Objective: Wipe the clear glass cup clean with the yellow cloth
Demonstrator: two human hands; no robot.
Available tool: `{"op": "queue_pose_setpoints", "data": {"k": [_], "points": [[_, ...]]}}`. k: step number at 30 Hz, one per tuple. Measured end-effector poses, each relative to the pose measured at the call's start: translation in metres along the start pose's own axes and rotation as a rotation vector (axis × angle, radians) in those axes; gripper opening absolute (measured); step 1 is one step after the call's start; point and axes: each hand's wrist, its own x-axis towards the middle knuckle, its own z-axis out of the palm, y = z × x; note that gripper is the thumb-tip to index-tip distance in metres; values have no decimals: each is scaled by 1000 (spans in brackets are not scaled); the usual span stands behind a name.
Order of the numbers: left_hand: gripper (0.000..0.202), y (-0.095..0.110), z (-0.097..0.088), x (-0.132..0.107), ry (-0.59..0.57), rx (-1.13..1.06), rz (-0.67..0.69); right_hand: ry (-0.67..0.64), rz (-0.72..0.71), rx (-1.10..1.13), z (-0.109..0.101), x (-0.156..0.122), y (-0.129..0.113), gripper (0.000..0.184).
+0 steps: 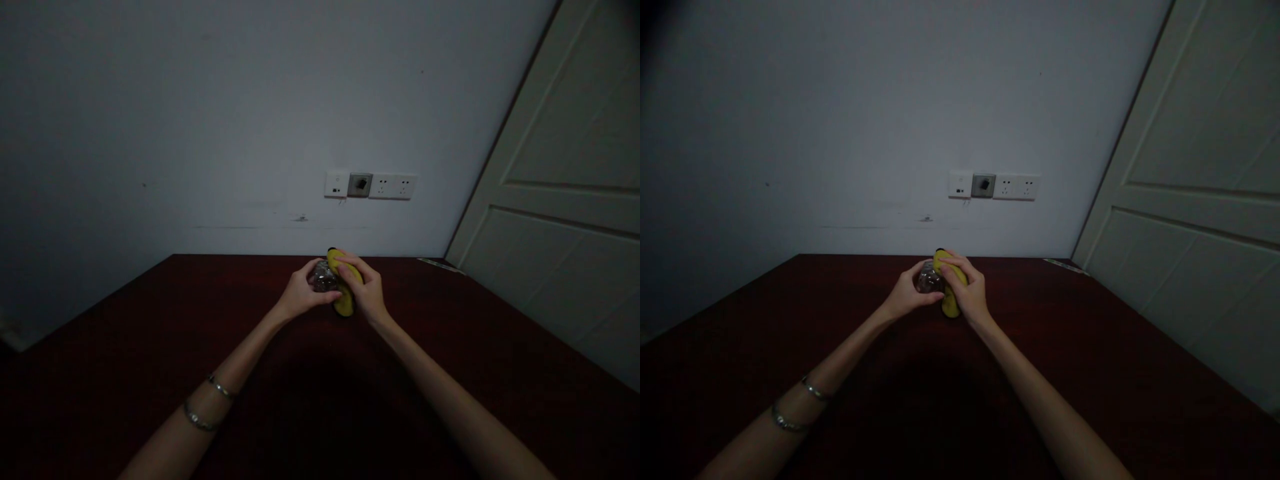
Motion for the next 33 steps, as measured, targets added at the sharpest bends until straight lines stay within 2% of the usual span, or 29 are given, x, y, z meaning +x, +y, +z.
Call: {"op": "queue_pose_setpoints", "data": {"k": [4,6,11,14,17,21,23,25,29,33], "points": [[63,-1,-3,0,47,202,11,-167,-187,-133,5,-7,-9,12],[64,0,-5,-1,59,257,30,-192,-215,-163,6,-8,-11,13],[75,0,-6,-2,17,388,128,-58,-65,-142,3,1,-4,12],[78,0,-5,-2,-1,434,156,-40,-1,-144,0,4,-1,13],[74,-3,-5,-2,-5,471,142,-109,-122,-233,0,2,-5,14],[56,-7,-7,-2,-9,483,118,-355,-330,-354,1,-6,-13,22],[55,-6,-7,-3,0,479,126,-356,-348,-349,2,-6,-13,22],[60,-3,-7,-3,-8,474,151,-265,-301,-301,2,-5,-11,19],[75,3,-6,-4,-27,436,211,-70,-101,-170,1,3,-5,13],[86,2,-4,-4,-30,391,210,-13,82,-60,-3,11,-2,18]]}}
